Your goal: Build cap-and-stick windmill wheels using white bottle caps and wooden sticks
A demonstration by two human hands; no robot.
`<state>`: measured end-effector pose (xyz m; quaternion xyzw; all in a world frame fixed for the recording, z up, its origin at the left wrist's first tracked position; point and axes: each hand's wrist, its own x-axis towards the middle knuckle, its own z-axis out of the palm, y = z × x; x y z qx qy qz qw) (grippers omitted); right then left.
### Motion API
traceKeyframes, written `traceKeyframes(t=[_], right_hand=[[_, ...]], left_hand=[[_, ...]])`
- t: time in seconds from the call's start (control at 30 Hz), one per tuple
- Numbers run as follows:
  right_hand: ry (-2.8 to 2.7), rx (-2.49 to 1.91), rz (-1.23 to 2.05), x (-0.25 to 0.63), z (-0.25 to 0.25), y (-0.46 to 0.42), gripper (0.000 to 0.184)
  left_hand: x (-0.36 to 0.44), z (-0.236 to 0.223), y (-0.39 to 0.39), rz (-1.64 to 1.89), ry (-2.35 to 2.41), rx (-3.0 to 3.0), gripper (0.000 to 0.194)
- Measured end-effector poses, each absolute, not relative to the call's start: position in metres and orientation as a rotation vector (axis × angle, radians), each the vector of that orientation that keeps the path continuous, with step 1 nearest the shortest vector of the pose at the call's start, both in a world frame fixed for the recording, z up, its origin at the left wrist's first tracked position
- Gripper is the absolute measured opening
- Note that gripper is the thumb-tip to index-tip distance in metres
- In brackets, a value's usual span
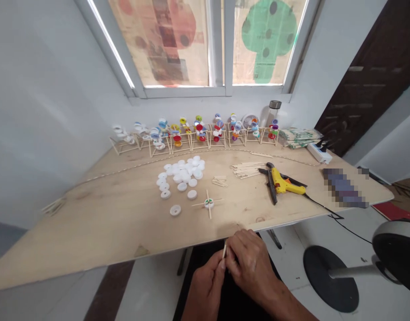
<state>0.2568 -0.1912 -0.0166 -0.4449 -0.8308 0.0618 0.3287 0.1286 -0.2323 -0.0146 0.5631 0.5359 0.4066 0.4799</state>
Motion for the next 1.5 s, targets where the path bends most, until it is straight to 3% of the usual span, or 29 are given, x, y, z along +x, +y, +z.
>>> traceKeyframes(t=[0.4, 0.83, 0.97, 1.23, 1.5], right_hand=[[-2.268, -1.064, 0.180, 0.280, -0.022, -0.215, 0.017], [-2.350, -0.907, 0.424, 0.293, -0.012, -0.214, 0.016], [-2.236, -0.997, 0.309, 0.312, -0.012, -0.201, 0.015], [-2.253, -1.257, 0.426, 0.365, -0.025, -0.210, 0.012], [-2.233, -1.647, 0.212, 0.384, -0.055, -0.233, 0.034]], left_hand=[[0.125, -0.004, -0.248, 0.713, 1.248, 1.462, 0.041], [0.105, 0.023, -0.249, 0.453, 1.202, 1.578, 0.038], [0.091, 0.027, -0.249, 0.518, 1.231, 1.498, 0.033], [0.082, 0.012, -0.236, 0.882, 1.124, 1.022, 0.037], [0.087, -0.001, -0.229, 0.963, 0.967, 0.745, 0.038]])
